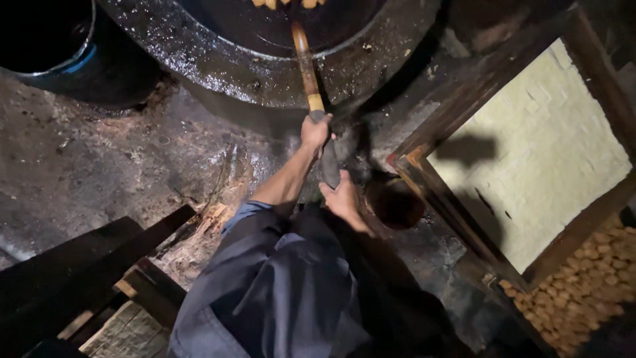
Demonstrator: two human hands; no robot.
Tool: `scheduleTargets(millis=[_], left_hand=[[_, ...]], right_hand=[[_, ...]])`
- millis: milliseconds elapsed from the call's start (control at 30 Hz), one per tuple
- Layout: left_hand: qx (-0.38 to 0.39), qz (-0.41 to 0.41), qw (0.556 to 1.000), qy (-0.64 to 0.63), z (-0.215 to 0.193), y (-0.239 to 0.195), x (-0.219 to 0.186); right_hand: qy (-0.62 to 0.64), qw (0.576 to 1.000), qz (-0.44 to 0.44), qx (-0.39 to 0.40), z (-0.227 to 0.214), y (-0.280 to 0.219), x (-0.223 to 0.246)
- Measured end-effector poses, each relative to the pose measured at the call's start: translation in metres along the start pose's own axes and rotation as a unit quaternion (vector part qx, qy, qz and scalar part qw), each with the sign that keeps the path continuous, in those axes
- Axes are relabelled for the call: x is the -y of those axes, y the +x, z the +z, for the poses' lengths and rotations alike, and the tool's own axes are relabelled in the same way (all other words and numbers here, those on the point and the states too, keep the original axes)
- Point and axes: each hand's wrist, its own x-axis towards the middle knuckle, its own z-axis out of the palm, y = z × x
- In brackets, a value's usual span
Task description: The person uses a wooden stick to scrape a wet mixture from a large stone mill. They then pick up small rectangular pieces of a pale solid food from a wooden tray, separate them by hand, and drop them into the mill. The person repeats this process, handling the pieces in small batches.
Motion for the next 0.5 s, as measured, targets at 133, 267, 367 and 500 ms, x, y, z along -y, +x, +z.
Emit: scheduleTargets(millis=[133,267,367,500], left_hand=[[0.004,0.029,0.999,0.015,-0.001,-0.022,-0.012],[0.016,0.078,0.996,0.045,-0.001,-0.053,-0.027],[0.019,0.095,0.995,0.033,-0.004,-0.075,-0.019],[0.022,0.05,0.998,-0.002,-0.006,-0.077,0.015]], right_hand=[[-0.043,0.995,-0.079,-0.045,0.0,-0.011,-0.014],[0.048,0.987,0.152,0.03,0.004,-0.021,-0.031],[0.013,0.996,-0.079,-0.045,0.01,-0.027,-0.06],[0.042,0.993,-0.11,-0.017,0.016,-0.032,-0.11]])
